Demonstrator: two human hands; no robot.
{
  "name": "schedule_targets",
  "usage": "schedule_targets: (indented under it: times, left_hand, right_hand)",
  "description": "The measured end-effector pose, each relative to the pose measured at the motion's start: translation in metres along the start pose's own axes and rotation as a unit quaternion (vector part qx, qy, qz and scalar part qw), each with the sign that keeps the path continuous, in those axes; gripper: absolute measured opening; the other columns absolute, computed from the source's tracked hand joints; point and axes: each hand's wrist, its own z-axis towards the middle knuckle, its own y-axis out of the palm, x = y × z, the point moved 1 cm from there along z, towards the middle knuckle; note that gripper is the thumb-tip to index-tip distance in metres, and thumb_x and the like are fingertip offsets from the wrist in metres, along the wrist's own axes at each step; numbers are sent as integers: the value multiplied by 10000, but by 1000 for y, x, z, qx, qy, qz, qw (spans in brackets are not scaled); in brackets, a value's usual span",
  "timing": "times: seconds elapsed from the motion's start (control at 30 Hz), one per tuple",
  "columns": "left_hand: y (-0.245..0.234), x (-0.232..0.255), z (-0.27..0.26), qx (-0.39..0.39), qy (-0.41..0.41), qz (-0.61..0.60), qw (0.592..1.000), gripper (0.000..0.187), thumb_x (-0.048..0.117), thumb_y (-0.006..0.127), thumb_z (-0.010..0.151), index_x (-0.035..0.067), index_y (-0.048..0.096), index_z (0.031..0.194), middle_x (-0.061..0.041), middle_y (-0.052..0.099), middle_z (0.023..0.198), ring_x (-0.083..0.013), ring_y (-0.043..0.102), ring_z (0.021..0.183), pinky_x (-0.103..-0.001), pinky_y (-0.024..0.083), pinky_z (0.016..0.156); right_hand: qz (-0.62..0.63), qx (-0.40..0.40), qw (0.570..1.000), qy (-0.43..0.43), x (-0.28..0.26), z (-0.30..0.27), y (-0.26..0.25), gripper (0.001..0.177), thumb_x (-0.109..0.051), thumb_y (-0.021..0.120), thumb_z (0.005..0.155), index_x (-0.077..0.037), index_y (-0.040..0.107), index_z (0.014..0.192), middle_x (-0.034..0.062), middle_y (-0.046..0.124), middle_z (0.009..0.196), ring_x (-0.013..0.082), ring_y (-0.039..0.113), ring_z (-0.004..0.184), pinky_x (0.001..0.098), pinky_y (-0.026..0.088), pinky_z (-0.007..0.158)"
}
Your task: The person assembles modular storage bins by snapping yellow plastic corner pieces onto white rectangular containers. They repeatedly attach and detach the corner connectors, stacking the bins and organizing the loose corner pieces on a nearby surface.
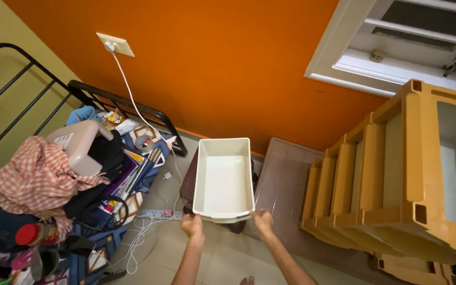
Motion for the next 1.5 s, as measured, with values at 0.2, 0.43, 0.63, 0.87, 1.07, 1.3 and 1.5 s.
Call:
schedule_targets:
  times: [0.2, 0.43, 0.63, 0.87, 1.07, 1.3, 1.5]
  left_hand:
    - [-14, -7, -39, -139, 371, 324, 859, 515, 69, 673, 852, -37, 572, 1345, -208, 529, 1440, -363, 517, 1342, -423, 432, 1131]
    - [-22, -28, -39, -234, 379, 407, 798, 734, 167, 754, 822, -66, 430, 1439, -268, 394, 1523, -401, 343, 1452, -432, 325, 1203]
    - [-37, -34, -29, -300, 298, 499, 756, 799, 237, 805, 806, -31, 419, 1452, -213, 366, 1575, -361, 296, 1505, -419, 301, 1217]
    - [-49, -34, -54, -323, 297, 516, 736, 827, 267, 815, 813, -69, 410, 1451, -260, 384, 1552, -388, 352, 1469, -404, 305, 1225]
    - [-39, -29, -104, -353, 347, 473, 729, 779, 252, 794, 824, -59, 417, 1431, -267, 390, 1539, -409, 325, 1474, -420, 320, 1204]
    - [15, -12, -181, -418, 489, 274, 715, 670, 165, 763, 814, -59, 503, 1389, -304, 410, 1514, -438, 370, 1441, -438, 348, 1183]
    - [41, 44, -284, -425, 569, 150, 688, 563, 122, 749, 859, -77, 547, 1345, -302, 451, 1503, -459, 406, 1428, -460, 359, 1165]
  right_hand:
    - [-216, 60, 873, -432, 12, -27, -3, 331, -74, 639, 941, 17, 596, 1256, 202, 582, 1349, 356, 582, 1218, 432, 494, 1034]
    - [-328, -60, 863, -380, 26, -35, -5, 548, -78, 674, 890, 30, 503, 1399, 213, 446, 1525, 370, 402, 1424, 471, 362, 1176]
    - [-443, -172, 830, -292, 34, -33, -10, 766, -169, 716, 906, -22, 314, 1542, 118, 246, 1654, 327, 159, 1549, 552, 279, 1210]
    - [-423, -208, 851, -233, 37, -48, -28, 734, -293, 688, 967, -90, 312, 1564, 76, 186, 1685, 309, 76, 1577, 576, 234, 1227]
    - [-289, -135, 897, -306, 55, -83, -82, 698, -315, 762, 905, -35, 454, 1465, 160, 345, 1615, 339, 233, 1529, 463, 286, 1226]
    - [-156, -16, 943, -292, 84, -106, -196, 701, -439, 810, 815, -61, 576, 1358, 168, 569, 1454, 323, 562, 1358, 405, 477, 1124]
    - [-110, 79, 929, -345, 71, -133, -328, 661, -452, 761, 862, -26, 590, 1336, 234, 655, 1328, 379, 622, 1246, 432, 498, 1009]
